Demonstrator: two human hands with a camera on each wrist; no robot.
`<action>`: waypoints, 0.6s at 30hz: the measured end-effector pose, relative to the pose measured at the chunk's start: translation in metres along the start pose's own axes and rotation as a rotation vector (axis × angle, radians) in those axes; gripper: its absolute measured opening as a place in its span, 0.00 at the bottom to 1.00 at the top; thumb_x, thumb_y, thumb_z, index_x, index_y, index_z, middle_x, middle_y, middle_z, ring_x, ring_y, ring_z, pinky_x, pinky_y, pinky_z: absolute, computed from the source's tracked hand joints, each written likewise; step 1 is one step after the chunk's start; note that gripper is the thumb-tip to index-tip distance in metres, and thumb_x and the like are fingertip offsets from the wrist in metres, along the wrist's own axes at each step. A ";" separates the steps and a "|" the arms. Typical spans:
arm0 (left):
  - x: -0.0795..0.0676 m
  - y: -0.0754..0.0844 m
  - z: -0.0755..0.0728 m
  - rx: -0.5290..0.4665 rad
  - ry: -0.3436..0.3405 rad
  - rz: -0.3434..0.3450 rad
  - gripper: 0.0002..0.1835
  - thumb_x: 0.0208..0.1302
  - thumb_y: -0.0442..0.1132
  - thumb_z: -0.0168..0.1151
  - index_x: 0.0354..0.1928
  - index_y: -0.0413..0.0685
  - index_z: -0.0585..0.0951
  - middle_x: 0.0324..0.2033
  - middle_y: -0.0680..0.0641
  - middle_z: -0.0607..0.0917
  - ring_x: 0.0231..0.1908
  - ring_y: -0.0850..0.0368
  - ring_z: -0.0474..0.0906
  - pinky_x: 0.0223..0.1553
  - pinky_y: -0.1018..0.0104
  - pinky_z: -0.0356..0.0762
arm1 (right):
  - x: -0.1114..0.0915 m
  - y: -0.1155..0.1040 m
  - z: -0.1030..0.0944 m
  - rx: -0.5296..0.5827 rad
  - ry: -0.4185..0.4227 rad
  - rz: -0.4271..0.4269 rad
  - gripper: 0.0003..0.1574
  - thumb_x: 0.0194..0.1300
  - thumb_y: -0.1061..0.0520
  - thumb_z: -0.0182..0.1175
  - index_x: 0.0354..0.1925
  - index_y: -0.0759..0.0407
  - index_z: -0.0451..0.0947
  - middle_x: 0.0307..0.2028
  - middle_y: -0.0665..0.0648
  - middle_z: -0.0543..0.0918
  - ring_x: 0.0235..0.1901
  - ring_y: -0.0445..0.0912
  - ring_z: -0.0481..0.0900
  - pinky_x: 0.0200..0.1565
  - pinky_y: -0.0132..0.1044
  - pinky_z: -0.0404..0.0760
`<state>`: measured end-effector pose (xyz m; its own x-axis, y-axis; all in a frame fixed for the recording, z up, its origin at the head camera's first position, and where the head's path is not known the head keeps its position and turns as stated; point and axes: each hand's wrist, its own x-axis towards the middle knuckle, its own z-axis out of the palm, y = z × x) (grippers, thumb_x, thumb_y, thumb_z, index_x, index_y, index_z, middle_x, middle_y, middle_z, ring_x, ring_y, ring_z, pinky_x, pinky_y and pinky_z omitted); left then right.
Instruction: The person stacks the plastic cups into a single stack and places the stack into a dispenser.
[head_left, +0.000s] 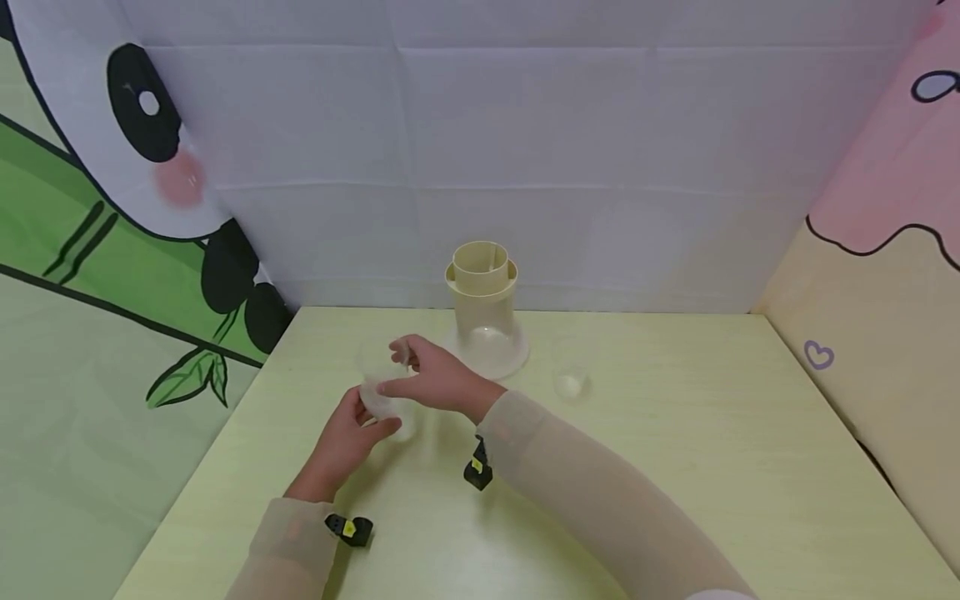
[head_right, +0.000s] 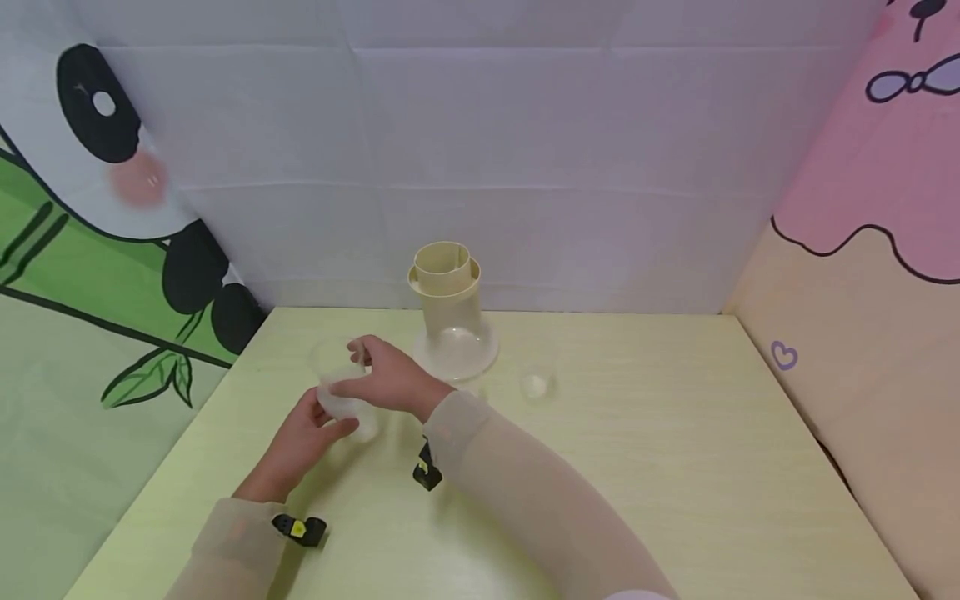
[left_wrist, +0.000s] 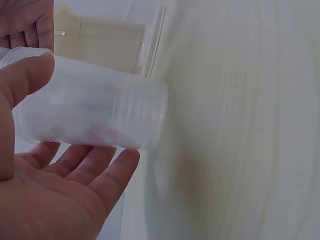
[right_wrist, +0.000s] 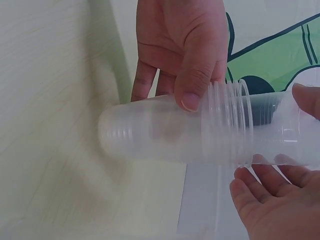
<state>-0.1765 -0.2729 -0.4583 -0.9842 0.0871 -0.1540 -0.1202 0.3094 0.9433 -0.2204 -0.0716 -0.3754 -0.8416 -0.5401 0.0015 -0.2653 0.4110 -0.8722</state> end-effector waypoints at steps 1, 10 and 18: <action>0.000 0.000 0.000 -0.001 -0.002 0.000 0.44 0.71 0.42 0.68 0.79 0.46 0.52 0.78 0.41 0.60 0.76 0.40 0.56 0.69 0.41 0.64 | 0.000 0.001 0.000 -0.001 -0.007 0.000 0.42 0.66 0.42 0.71 0.71 0.51 0.67 0.62 0.49 0.76 0.64 0.47 0.71 0.64 0.43 0.73; -0.001 0.001 0.001 -0.012 -0.006 0.000 0.41 0.71 0.42 0.68 0.77 0.46 0.55 0.76 0.42 0.63 0.76 0.42 0.56 0.70 0.41 0.64 | 0.000 0.006 0.003 0.009 -0.031 0.031 0.47 0.66 0.44 0.71 0.75 0.55 0.64 0.67 0.52 0.73 0.67 0.46 0.70 0.66 0.40 0.72; -0.001 0.002 0.001 -0.013 0.002 0.003 0.40 0.71 0.41 0.68 0.76 0.44 0.55 0.75 0.42 0.64 0.76 0.42 0.58 0.70 0.41 0.64 | -0.004 0.006 -0.001 0.008 -0.026 0.025 0.48 0.67 0.45 0.71 0.76 0.56 0.62 0.70 0.53 0.71 0.69 0.48 0.69 0.67 0.40 0.70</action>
<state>-0.1755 -0.2718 -0.4567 -0.9848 0.0860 -0.1508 -0.1191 0.2968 0.9475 -0.2190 -0.0665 -0.3808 -0.8355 -0.5485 -0.0330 -0.2406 0.4191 -0.8755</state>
